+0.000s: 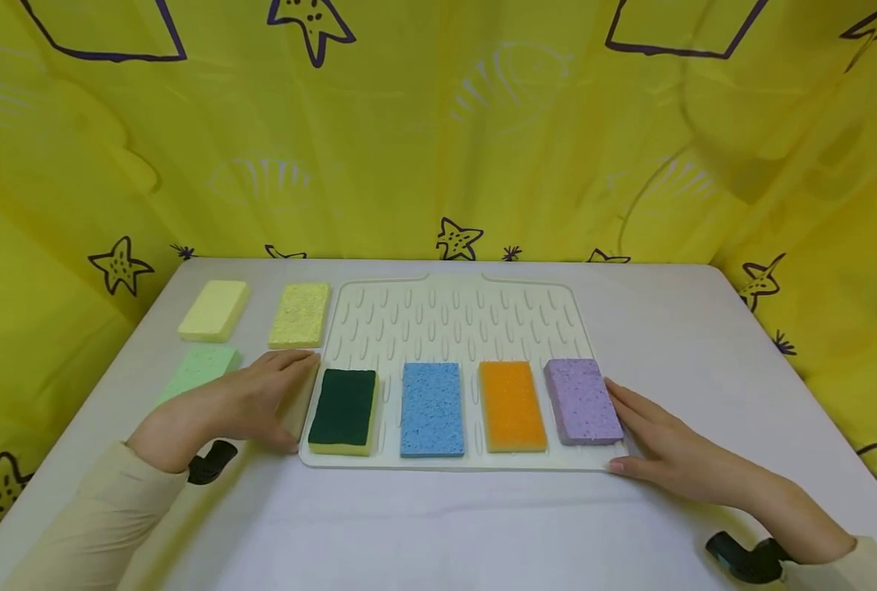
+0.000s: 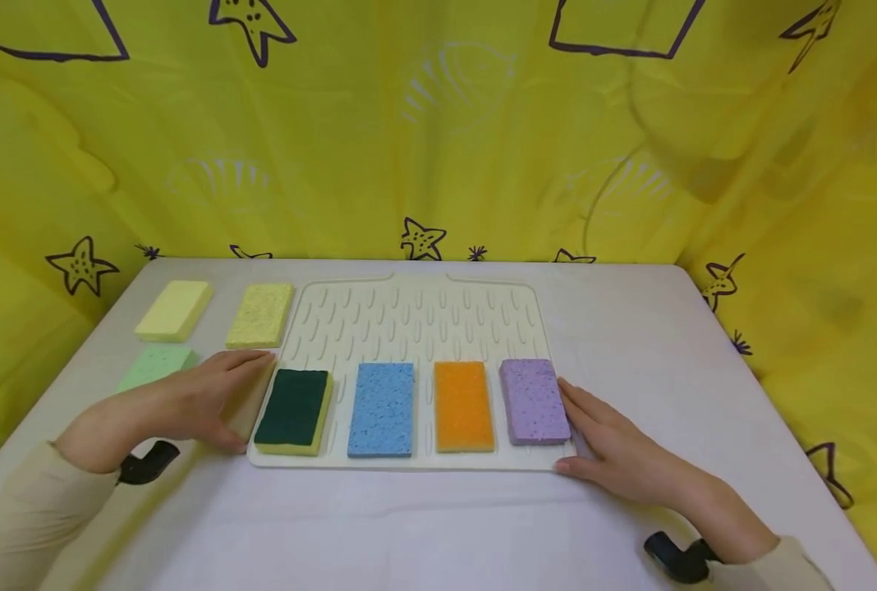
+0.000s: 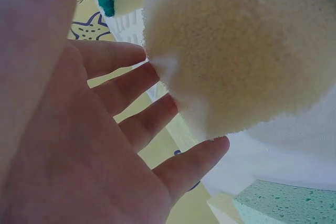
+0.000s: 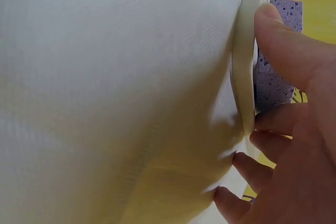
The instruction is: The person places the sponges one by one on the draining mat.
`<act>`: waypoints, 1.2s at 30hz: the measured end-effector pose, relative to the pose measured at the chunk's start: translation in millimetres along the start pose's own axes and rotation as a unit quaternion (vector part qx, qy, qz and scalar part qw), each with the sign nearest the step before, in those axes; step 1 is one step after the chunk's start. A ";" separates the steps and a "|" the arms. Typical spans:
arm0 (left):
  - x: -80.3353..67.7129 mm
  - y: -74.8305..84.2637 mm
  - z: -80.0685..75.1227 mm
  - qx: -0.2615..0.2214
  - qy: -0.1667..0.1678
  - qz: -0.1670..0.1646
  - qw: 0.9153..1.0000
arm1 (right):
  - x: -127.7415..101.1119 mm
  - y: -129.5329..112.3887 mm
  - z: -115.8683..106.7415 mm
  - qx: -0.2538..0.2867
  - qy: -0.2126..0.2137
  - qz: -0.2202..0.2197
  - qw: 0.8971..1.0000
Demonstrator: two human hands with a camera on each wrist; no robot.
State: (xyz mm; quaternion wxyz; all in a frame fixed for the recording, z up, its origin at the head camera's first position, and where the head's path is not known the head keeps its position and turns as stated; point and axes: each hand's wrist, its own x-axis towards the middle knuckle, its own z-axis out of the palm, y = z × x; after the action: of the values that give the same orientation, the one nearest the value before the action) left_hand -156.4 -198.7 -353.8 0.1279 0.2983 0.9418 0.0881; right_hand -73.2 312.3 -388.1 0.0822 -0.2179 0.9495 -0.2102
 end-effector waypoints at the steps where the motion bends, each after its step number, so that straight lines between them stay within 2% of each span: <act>1: 0.2 -0.1 -0.6 0.000 0.000 0.000 1.000 | -0.4 1.0 0.2 -0.003 0.002 -0.003 1.000; 7: -0.4 -1.4 -2.5 -0.006 0.005 0.000 1.000 | -0.9 4.1 1.5 -0.020 0.010 -0.005 1.000; 12: -1.5 -1.8 -1.8 -0.013 -0.009 -0.013 1.000 | 0.1 4.4 3.2 -0.032 0.020 -0.012 0.999; 17: -2.9 -2.6 -4.6 0.002 -0.014 -0.010 1.000 | 0.3 4.3 3.7 -0.035 0.017 -0.003 0.999; 21: -0.8 -3.4 -12.2 0.018 -0.003 -0.004 1.000 | -0.4 4.1 3.0 -0.037 0.019 -0.004 0.999; 28: 2.2 -4.5 -29.9 0.033 0.017 -0.011 0.999 | -0.2 2.3 2.1 -0.039 0.016 -0.006 0.999; 36: 20.0 -1.9 -36.5 0.064 0.073 0.025 0.995 | 0.2 0.9 0.5 -0.035 0.010 0.001 0.999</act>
State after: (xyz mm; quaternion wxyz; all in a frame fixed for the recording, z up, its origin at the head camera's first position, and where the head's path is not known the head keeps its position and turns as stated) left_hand -183.9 -191.9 -323.3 0.0367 0.3217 0.9447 0.0523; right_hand -73.6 312.7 -389.0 0.0653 -0.2181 0.9571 -0.1790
